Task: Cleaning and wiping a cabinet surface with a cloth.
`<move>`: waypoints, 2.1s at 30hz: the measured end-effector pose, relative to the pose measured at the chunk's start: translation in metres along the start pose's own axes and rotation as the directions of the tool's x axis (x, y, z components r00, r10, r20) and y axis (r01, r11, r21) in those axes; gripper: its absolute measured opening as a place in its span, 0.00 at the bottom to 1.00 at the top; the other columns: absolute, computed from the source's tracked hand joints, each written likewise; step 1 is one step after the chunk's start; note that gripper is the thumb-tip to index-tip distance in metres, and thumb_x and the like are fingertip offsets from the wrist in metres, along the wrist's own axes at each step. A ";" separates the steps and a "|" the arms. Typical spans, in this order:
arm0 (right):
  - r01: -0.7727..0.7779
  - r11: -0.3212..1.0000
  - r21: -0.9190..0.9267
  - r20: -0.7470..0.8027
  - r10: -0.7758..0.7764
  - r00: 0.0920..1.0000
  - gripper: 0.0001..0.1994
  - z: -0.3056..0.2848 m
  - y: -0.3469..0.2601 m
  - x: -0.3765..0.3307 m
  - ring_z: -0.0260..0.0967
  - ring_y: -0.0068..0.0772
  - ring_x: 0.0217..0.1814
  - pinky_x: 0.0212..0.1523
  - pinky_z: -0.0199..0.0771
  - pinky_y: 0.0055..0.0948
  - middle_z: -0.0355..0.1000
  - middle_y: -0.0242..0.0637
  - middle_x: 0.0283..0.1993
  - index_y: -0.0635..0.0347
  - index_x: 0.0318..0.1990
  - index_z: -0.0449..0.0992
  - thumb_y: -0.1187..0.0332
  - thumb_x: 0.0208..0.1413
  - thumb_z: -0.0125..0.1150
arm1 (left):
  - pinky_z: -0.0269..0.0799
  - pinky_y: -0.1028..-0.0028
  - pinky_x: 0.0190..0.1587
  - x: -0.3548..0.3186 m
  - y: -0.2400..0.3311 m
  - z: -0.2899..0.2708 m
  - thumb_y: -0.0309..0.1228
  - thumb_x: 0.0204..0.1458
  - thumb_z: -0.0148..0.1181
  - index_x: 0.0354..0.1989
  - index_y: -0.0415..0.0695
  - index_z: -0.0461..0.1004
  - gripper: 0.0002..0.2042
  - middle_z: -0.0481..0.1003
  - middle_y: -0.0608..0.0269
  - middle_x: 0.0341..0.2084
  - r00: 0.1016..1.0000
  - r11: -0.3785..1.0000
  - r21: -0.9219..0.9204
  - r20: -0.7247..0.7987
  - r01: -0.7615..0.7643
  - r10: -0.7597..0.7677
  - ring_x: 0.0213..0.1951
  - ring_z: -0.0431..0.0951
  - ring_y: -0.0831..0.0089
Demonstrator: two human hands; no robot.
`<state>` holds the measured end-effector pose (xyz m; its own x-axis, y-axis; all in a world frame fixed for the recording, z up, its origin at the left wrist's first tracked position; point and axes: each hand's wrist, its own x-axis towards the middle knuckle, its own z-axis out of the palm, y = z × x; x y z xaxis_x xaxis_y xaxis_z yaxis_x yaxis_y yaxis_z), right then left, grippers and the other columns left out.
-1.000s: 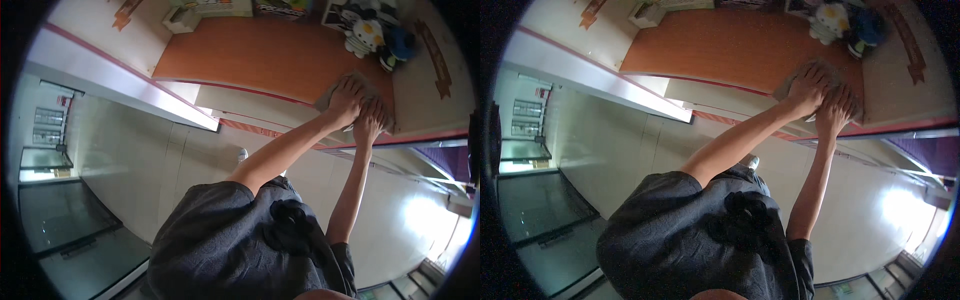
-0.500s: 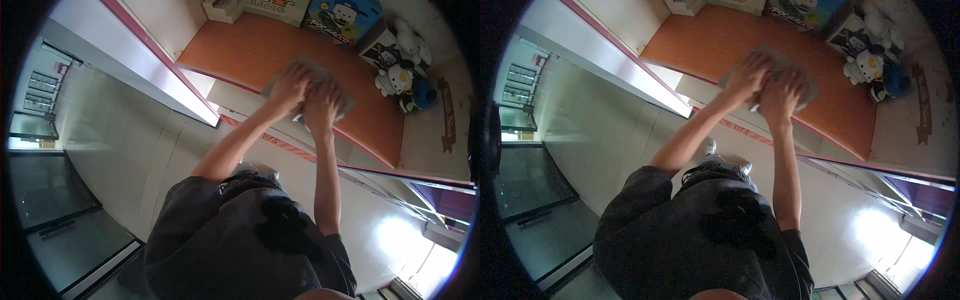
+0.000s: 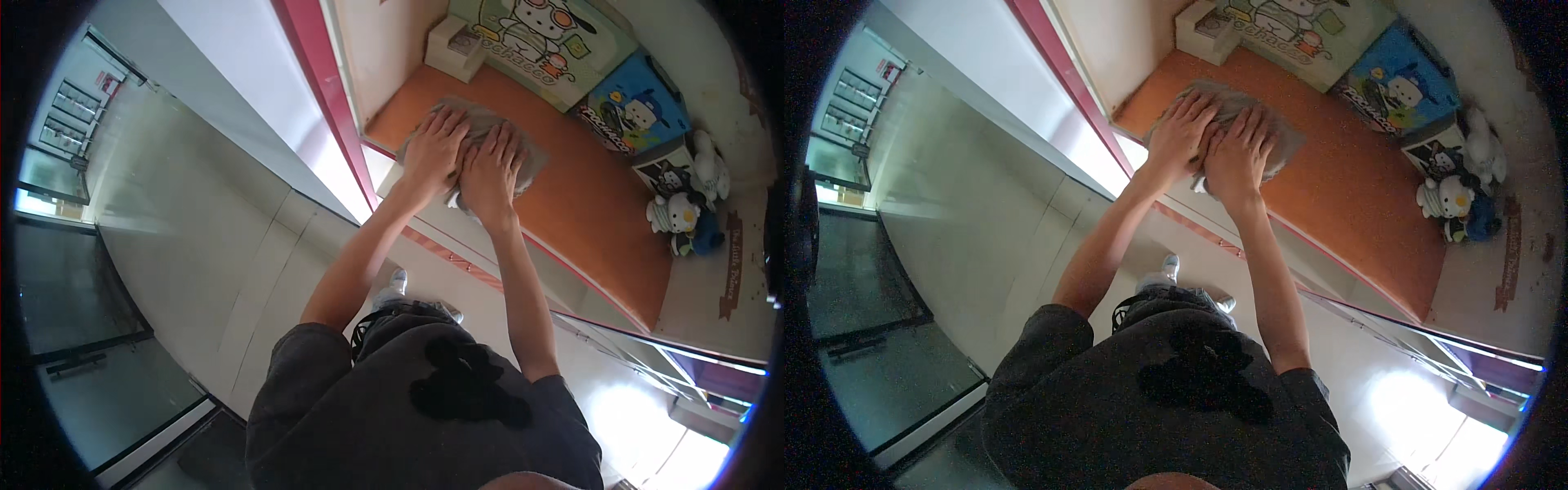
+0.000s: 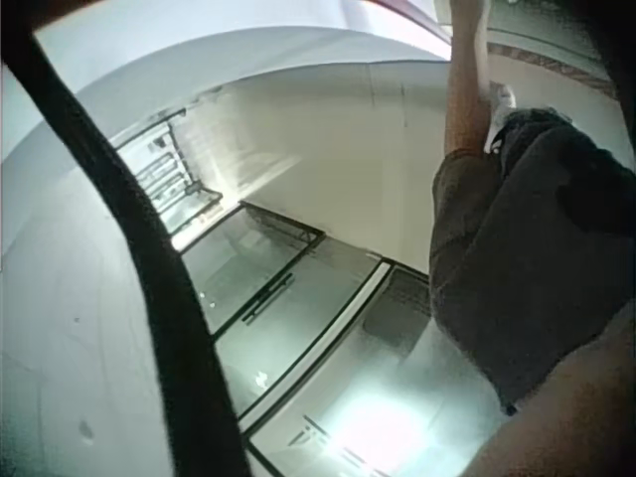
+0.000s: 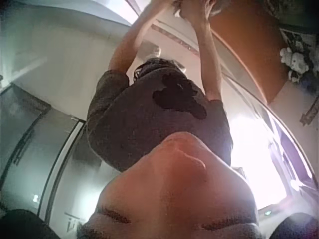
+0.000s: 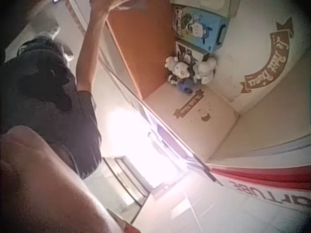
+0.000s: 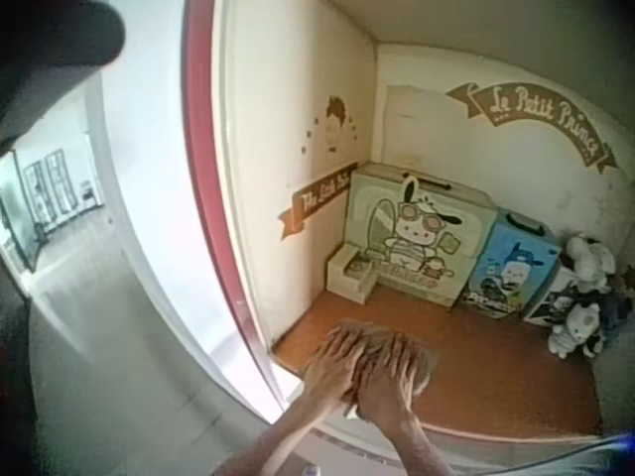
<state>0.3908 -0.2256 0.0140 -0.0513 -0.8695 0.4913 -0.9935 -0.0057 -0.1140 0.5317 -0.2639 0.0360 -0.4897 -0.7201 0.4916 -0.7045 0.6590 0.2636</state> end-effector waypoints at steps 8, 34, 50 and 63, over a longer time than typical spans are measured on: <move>0.019 1.000 -0.007 0.006 -0.019 1.000 0.33 0.016 -0.061 0.029 0.52 0.76 0.76 0.73 0.54 0.73 0.57 0.74 0.74 0.85 0.68 0.60 0.59 0.68 0.51 | 0.58 0.56 0.75 -0.009 -0.062 -0.015 0.29 0.55 0.66 0.68 0.41 0.67 0.30 0.67 0.50 0.70 0.997 1.000 -0.007 -0.080 0.000 -0.001 0.74 0.62 0.50; -0.010 0.994 0.107 0.090 0.000 0.996 0.31 0.003 -0.064 0.030 0.49 0.65 0.83 0.81 0.47 0.56 0.59 0.60 0.77 0.71 0.73 0.62 0.63 0.64 0.50 | 0.68 0.59 0.68 0.016 -0.072 -0.005 0.38 0.72 0.45 0.59 0.34 0.76 0.21 0.76 0.49 0.63 1.000 0.973 -0.232 -0.006 -0.012 0.011 0.69 0.70 0.50; 0.150 0.975 0.162 -0.064 -0.141 0.988 0.24 -0.049 0.072 -0.019 0.60 0.52 0.78 0.77 0.59 0.47 0.68 0.46 0.73 0.60 0.65 0.75 0.60 0.65 0.57 | 0.51 0.52 0.78 0.019 0.077 0.022 0.52 0.75 0.29 0.70 0.33 0.67 0.35 0.66 0.41 0.71 0.981 0.928 -0.321 0.102 0.190 -0.166 0.74 0.63 0.46; -0.235 0.788 0.569 0.138 0.190 0.972 0.24 -0.105 0.126 -0.029 0.67 0.51 0.71 0.68 0.70 0.43 0.72 0.46 0.67 0.60 0.66 0.72 0.52 0.74 0.51 | 0.55 0.56 0.74 0.033 0.170 0.027 0.55 0.75 0.29 0.69 0.34 0.67 0.35 0.68 0.42 0.69 0.844 0.596 -0.605 0.449 0.528 -0.293 0.69 0.67 0.50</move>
<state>0.2566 -0.1491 0.0766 -0.2249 -0.9145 0.3363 -0.7127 -0.0810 -0.6968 0.3817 -0.1815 0.0742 -0.4375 -0.8985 -0.0349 -0.3680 0.1435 0.9187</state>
